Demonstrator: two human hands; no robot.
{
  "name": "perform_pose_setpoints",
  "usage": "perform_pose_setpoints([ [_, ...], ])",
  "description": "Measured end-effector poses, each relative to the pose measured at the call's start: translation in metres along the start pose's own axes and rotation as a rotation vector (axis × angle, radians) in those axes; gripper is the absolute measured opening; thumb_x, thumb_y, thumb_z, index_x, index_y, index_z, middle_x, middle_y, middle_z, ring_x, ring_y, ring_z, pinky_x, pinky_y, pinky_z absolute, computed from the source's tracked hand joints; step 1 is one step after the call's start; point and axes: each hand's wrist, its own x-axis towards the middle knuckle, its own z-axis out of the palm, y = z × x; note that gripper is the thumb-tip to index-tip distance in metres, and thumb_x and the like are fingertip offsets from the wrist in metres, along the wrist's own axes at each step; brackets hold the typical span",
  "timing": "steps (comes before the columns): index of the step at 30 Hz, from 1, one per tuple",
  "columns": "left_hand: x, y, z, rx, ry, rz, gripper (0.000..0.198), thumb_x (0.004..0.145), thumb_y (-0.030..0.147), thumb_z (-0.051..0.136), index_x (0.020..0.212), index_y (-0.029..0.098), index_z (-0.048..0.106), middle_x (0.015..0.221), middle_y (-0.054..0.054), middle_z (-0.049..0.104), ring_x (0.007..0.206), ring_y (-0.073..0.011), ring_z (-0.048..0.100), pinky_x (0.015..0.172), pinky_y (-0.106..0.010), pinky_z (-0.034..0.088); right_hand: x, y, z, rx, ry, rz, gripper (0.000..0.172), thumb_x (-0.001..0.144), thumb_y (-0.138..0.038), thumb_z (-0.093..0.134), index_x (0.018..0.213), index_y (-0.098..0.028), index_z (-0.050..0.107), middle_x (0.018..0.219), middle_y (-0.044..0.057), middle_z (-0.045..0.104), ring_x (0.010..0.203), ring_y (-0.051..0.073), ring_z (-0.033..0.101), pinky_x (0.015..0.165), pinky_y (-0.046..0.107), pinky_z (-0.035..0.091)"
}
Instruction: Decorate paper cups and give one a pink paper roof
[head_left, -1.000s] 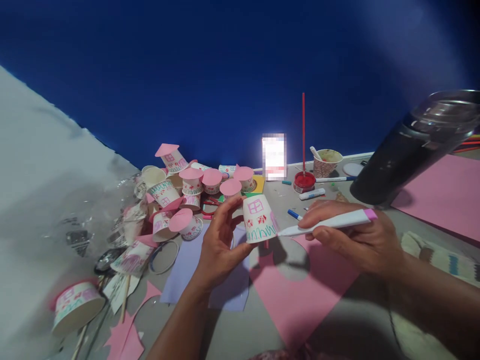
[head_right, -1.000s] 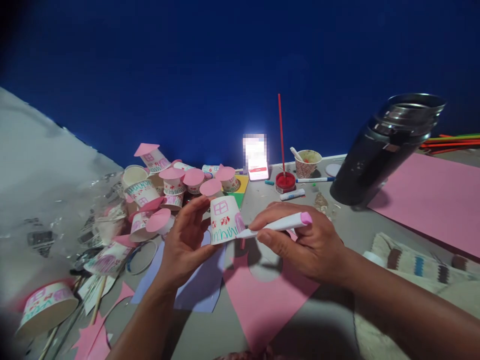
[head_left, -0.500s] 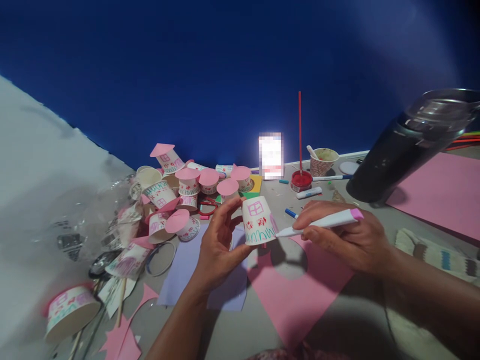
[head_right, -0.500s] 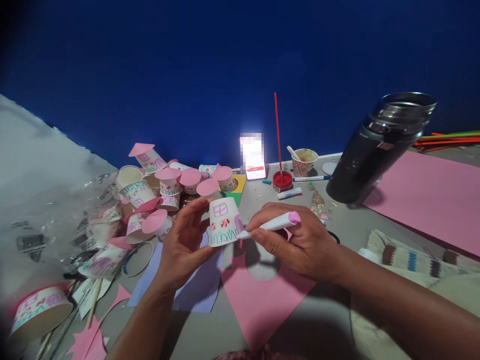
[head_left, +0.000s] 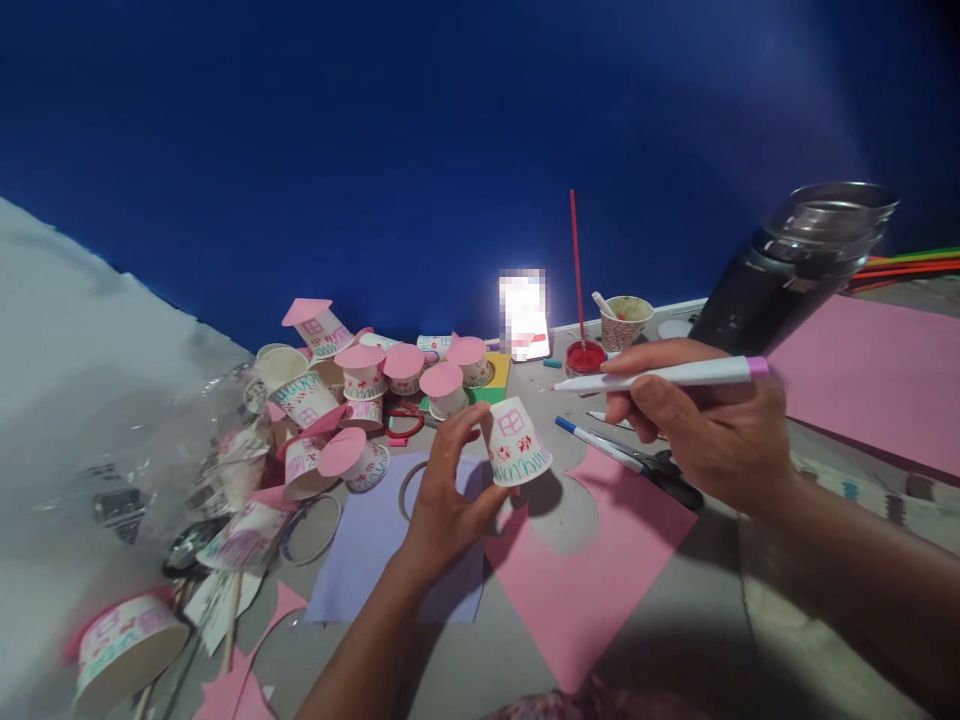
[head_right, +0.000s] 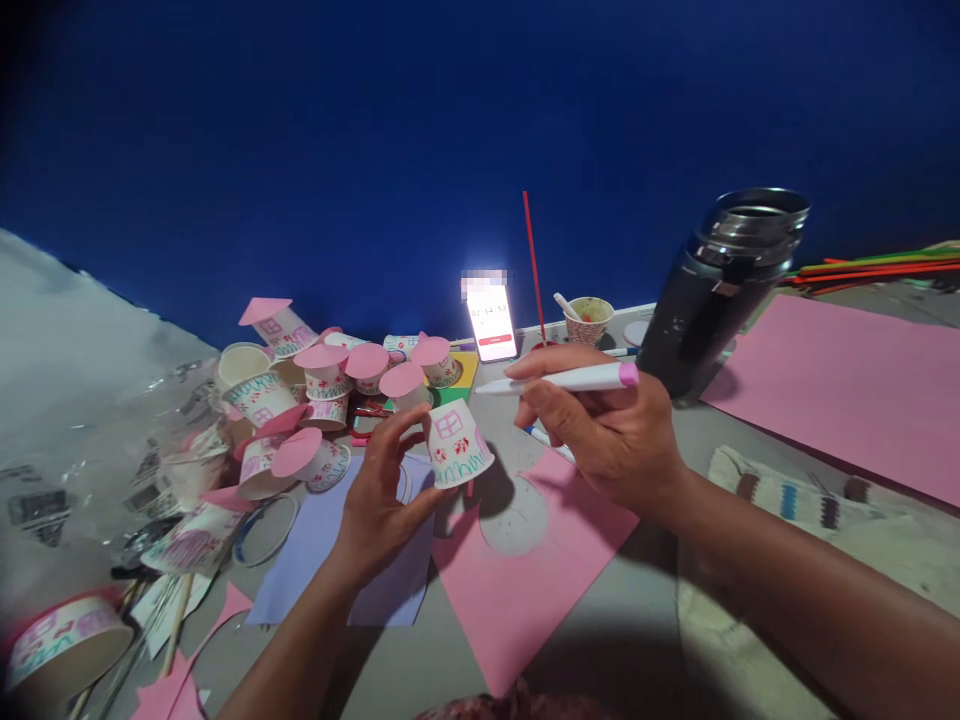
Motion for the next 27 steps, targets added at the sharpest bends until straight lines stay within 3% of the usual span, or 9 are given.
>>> perform_pose_setpoints([
  [5, 0.006, -0.004, 0.028, 0.428, -0.14, 0.265, 0.08, 0.089, 0.015, 0.074, 0.157, 0.035, 0.036, 0.142, -0.014, 0.062, 0.135, -0.0345, 0.057, 0.113, -0.052, 0.044, 0.009, -0.002, -0.006, -0.009, 0.031, 0.003, 0.013, 0.1, -0.035, 0.068, 0.102, -0.025, 0.076, 0.071, -0.002, 0.071, 0.051, 0.011, 0.056, 0.047, 0.029, 0.048],
  [9, 0.003, -0.004, 0.045, 0.476, -0.271, 0.312, 0.076, 0.087, 0.019, 0.077, 0.154, 0.031, 0.041, 0.141, -0.014, 0.063, 0.136, -0.036, 0.056, 0.115, -0.052, 0.039, 0.012, -0.005, -0.007, -0.016, 0.015, -0.04, 0.014, 0.099, -0.037, 0.069, 0.099, -0.025, 0.076, 0.074, -0.001, 0.072, 0.057, 0.013, 0.063, 0.055, 0.031, 0.055],
  [11, -0.001, -0.004, 0.04, 0.427, -0.216, 0.23, 0.074, 0.087, 0.029, 0.079, 0.151, 0.029, 0.043, 0.144, -0.015, 0.058, 0.138, -0.0364, 0.053, 0.113, -0.051, 0.041, 0.013, -0.007, -0.009, -0.028, 0.006, -0.035, 0.015, 0.099, -0.038, 0.069, 0.099, -0.025, 0.075, 0.076, -0.001, 0.073, 0.059, 0.014, 0.066, 0.059, 0.033, 0.058],
  [14, -0.007, -0.003, 0.022, 0.422, -0.059, -0.119, 0.04, 0.096, 0.028, 0.064, 0.135, 0.023, 0.054, 0.128, -0.014, 0.062, 0.12, -0.03, 0.062, 0.096, -0.045, 0.052, 0.014, -0.009, -0.011, -0.049, -0.001, -0.014, 0.013, 0.099, -0.037, 0.069, 0.097, -0.027, 0.075, 0.074, -0.001, 0.073, 0.06, 0.014, 0.066, 0.057, 0.033, 0.057],
  [17, -0.009, -0.001, 0.012, 0.465, -0.167, -0.396, 0.015, 0.097, 0.023, 0.056, 0.109, 0.019, 0.063, 0.099, -0.008, 0.066, 0.091, -0.0243, 0.065, 0.081, -0.039, 0.052, 0.014, -0.007, -0.011, -0.049, -0.029, 0.0, 0.012, 0.099, -0.036, 0.068, 0.093, -0.027, 0.074, 0.072, -0.001, 0.072, 0.06, 0.015, 0.065, 0.056, 0.033, 0.056],
  [19, -0.008, 0.002, 0.016, 0.475, -0.266, -0.42, 0.01, 0.095, 0.025, 0.059, 0.099, 0.02, 0.066, 0.093, -0.007, 0.066, 0.087, -0.0249, 0.064, 0.08, -0.039, 0.05, 0.014, -0.003, -0.01, -0.043, -0.06, 0.001, 0.013, 0.1, -0.035, 0.067, 0.093, -0.026, 0.073, 0.071, -0.001, 0.071, 0.059, 0.014, 0.064, 0.055, 0.032, 0.055],
  [22, -0.006, 0.006, 0.031, 0.473, -0.335, -0.428, 0.009, 0.091, 0.023, 0.063, 0.098, 0.021, 0.068, 0.096, -0.008, 0.068, 0.092, -0.0273, 0.065, 0.079, -0.038, 0.047, 0.013, 0.003, -0.007, -0.05, -0.099, 0.0, 0.012, 0.099, -0.032, 0.067, 0.093, -0.024, 0.073, 0.073, -0.001, 0.071, 0.058, 0.013, 0.063, 0.053, 0.029, 0.051],
  [27, -0.005, 0.002, 0.041, 0.436, -0.323, -0.454, 0.023, 0.091, 0.011, 0.053, 0.105, 0.02, 0.069, 0.097, -0.01, 0.069, 0.09, -0.027, 0.067, 0.077, -0.037, 0.048, 0.013, 0.01, -0.007, -0.1, -0.191, 0.05, 0.015, 0.096, -0.033, 0.069, 0.087, -0.022, 0.075, 0.073, 0.0, 0.072, 0.061, 0.013, 0.063, 0.051, 0.027, 0.046],
])
